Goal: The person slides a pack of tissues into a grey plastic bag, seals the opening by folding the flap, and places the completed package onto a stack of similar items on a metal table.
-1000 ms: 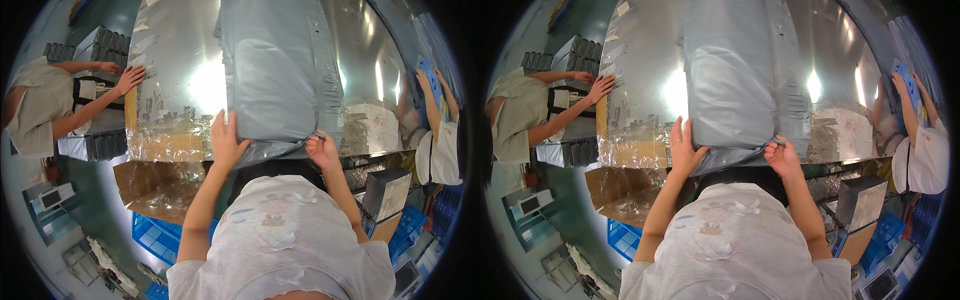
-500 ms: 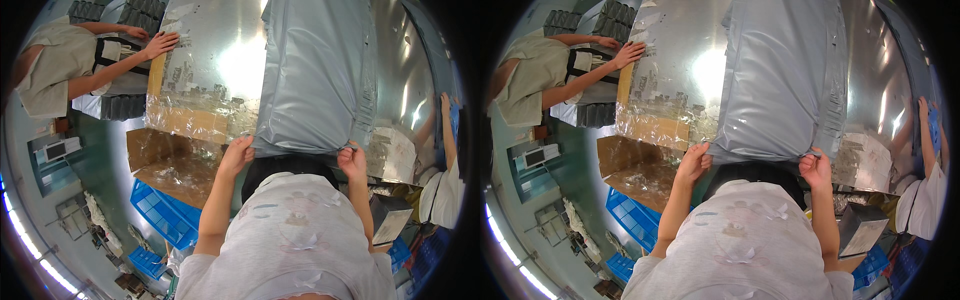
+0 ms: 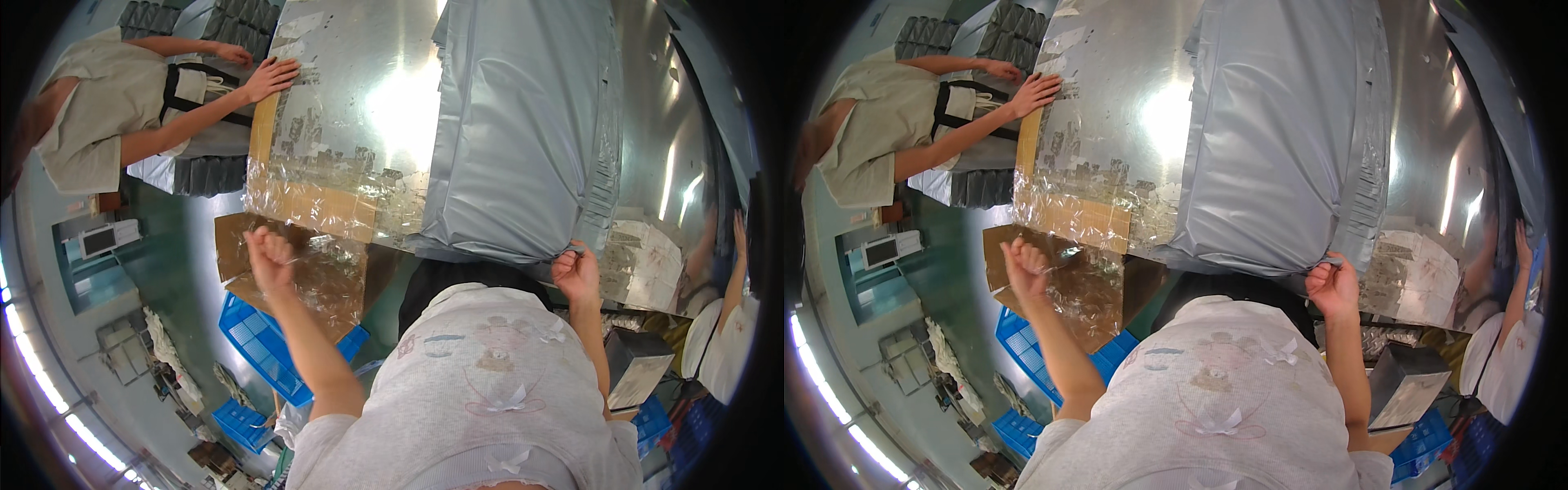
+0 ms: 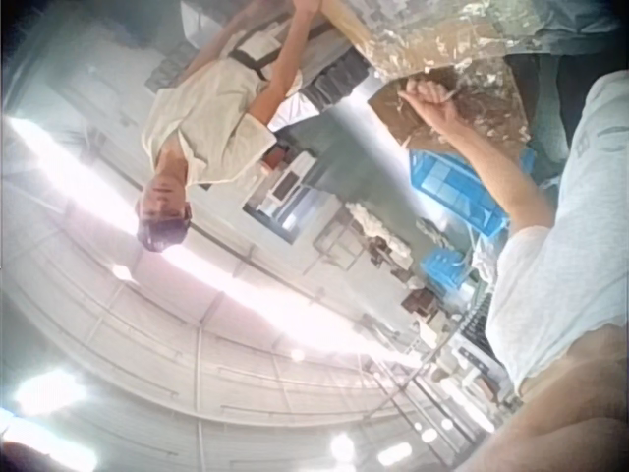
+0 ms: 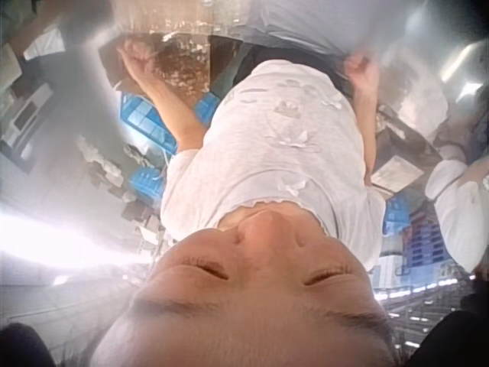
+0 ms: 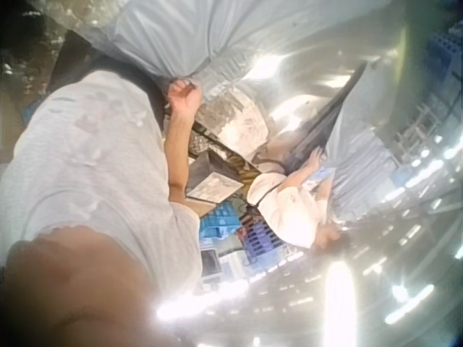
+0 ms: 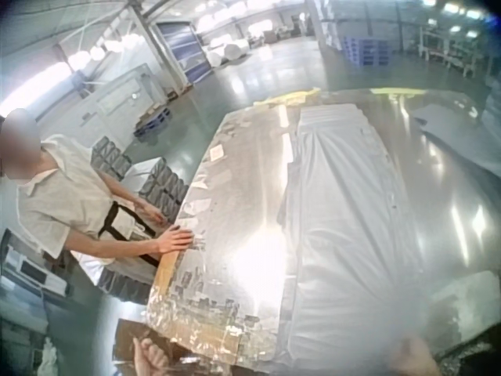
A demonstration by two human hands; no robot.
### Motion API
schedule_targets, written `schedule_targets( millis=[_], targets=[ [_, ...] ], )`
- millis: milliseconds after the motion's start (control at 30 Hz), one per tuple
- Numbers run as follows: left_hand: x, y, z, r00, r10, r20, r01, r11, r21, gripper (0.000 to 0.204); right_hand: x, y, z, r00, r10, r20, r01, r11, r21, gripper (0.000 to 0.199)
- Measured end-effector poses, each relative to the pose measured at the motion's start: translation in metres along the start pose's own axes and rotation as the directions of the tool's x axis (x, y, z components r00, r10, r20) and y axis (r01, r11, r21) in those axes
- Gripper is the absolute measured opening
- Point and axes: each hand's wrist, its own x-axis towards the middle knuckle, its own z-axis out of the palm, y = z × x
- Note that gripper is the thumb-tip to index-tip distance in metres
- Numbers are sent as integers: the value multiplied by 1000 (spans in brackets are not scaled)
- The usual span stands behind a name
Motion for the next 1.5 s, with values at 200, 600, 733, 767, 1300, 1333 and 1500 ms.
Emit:
schedule_targets(
  millis=[200,600,733,767,1300,1333,1500],
  targets=[
    [-38,2,-26,641,662,388,302,-683,665,28,-1,4,2,999,-5,51,7,1000,-22,20],
    [12,-186,132,906,-416,-78,423,890,171,30,7,-12,-3,995,72,73,-70,997,-20,18],
    [52,-189,155,842,-537,51,506,820,270,28,14,-15,12,992,85,89,-75,991,-110,21],
    [54,-187,161,851,-522,51,478,812,334,28,14,-17,17,992,58,110,-38,983,-180,23],
    [95,-188,195,950,-258,177,-51,433,900,45,8,-36,72,670,-278,689,539,-457,-708,54],
    [97,-196,202,955,-261,142,43,595,802,46,7,-36,73,700,-260,665,570,-359,-740,52],
    [101,-198,212,886,-464,18,386,756,529,67,-2,-31,77,680,-219,700,644,-280,-712,50]
  ],
)
